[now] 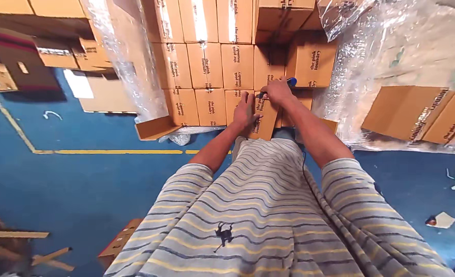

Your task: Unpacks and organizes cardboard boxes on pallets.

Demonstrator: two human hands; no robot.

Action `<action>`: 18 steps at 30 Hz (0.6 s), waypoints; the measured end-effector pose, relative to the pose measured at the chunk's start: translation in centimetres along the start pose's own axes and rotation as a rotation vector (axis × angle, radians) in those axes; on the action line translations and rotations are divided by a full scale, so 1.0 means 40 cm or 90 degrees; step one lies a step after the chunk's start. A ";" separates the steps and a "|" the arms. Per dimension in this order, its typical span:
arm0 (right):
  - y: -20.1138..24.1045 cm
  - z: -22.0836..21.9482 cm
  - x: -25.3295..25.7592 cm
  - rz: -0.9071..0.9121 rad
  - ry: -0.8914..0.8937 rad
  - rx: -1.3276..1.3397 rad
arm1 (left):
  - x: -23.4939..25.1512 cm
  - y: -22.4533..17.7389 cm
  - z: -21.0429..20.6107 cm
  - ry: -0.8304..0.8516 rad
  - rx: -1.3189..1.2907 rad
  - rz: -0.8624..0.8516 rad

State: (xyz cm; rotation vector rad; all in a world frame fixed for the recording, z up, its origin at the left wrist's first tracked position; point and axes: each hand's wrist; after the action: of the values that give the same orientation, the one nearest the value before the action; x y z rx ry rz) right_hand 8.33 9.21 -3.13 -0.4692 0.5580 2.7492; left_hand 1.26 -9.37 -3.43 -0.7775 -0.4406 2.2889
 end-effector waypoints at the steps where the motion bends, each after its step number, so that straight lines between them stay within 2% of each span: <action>1: -0.001 0.002 0.003 0.031 0.006 -0.010 | 0.000 0.003 0.002 0.004 0.001 -0.002; 4: -0.028 0.035 -0.012 0.082 0.052 -0.067 | 0.011 0.005 0.012 0.041 0.011 -0.010; 7: -0.059 0.073 -0.079 0.018 0.104 -0.111 | 0.021 0.006 0.017 0.073 -0.021 0.034; 9: -0.060 0.074 -0.123 -0.074 0.021 -0.051 | 0.041 0.010 0.020 0.072 -0.058 0.065; 13: 0.089 0.058 -0.153 -0.353 -0.038 0.143 | 0.064 0.040 0.022 0.067 -0.135 0.092; 15: 0.146 0.028 -0.139 -0.417 -0.021 0.206 | 0.072 0.050 0.028 0.058 -0.159 0.088; 18: 0.182 -0.011 -0.111 -0.450 -0.024 0.205 | 0.077 0.059 0.025 0.048 -0.180 0.077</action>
State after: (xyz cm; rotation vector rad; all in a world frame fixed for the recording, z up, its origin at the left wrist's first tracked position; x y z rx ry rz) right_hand 9.92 1.66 0.48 -0.4293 0.6565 1.9533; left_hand -2.36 -9.02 -5.10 -1.0519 -0.7105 2.3282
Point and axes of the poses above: each hand's wrist, its own x-axis towards the middle knuckle, its own z-axis out of the back of the hand, y = z × x, and after that the axes turned 15 degrees about -y, right-handed
